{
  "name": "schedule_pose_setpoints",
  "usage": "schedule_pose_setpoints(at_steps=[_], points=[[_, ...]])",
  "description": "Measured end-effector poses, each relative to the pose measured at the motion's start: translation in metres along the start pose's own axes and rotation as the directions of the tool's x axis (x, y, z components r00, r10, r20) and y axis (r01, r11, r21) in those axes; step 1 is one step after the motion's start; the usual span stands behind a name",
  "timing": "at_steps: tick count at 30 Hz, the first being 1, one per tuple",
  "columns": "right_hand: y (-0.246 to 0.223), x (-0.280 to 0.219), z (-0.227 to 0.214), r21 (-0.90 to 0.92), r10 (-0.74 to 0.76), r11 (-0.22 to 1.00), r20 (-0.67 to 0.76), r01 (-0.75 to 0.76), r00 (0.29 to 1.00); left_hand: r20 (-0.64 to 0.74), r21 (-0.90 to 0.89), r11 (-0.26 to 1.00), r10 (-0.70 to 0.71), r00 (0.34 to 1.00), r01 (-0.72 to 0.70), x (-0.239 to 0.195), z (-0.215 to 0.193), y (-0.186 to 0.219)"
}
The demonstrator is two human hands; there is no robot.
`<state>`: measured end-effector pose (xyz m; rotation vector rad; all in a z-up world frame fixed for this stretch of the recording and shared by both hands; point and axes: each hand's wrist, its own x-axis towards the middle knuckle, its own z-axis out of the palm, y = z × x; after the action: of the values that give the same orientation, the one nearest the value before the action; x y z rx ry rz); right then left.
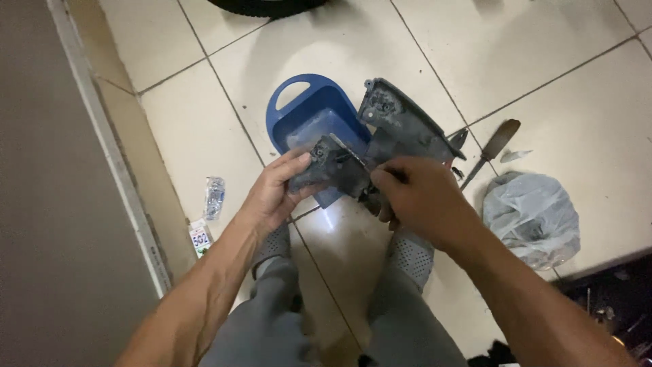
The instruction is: The person sits on the floor and uses a screwdriver to scrape residue off a dark grey motorcycle part. They then apply glue from a tube to the part and attach a small metal ball component, pressing it into place.
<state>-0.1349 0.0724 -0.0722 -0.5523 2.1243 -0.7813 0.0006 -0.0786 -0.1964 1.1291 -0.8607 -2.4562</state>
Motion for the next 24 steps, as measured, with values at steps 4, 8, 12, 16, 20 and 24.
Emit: schedule_pose_setpoints(at_steps=[4, 8, 12, 16, 20, 24], points=[[-0.009, -0.001, 0.006, -0.02, 0.025, 1.0, 0.03, -0.024, 0.999, 0.024, -0.04, 0.999, 0.029, 0.999, -0.028, -0.001, -0.003, -0.003], [-0.003, 0.009, 0.014, -0.065, -0.008, 0.998, 0.046, 0.011, 0.999, 0.007, -0.024, 0.999, 0.042, 0.999, -0.042, -0.001, -0.008, -0.008], [-0.002, 0.017, 0.02, -0.267, -0.065, 0.961, 0.049, 0.075, 0.997, 0.027, -0.026, 0.999, 0.034, 0.999, -0.034, -0.005, -0.011, -0.009], [0.01, 0.03, 0.025, -0.37, -0.201, 0.907, 0.038, 0.201, 0.979, 0.027, -0.036, 0.999, 0.025, 0.999, -0.024, -0.009, -0.008, -0.01], [0.006, 0.029, 0.032, -0.423, -0.174, 0.891, 0.02, 0.166, 0.985, 0.014, -0.038, 0.999, 0.027, 1.0, -0.026, -0.007, -0.007, -0.013], [0.015, 0.032, 0.04, -0.5, -0.321, 0.815, 0.031, 0.292, 0.947, 0.03, -0.053, 0.998, 0.031, 0.999, -0.03, -0.009, -0.007, -0.011]])
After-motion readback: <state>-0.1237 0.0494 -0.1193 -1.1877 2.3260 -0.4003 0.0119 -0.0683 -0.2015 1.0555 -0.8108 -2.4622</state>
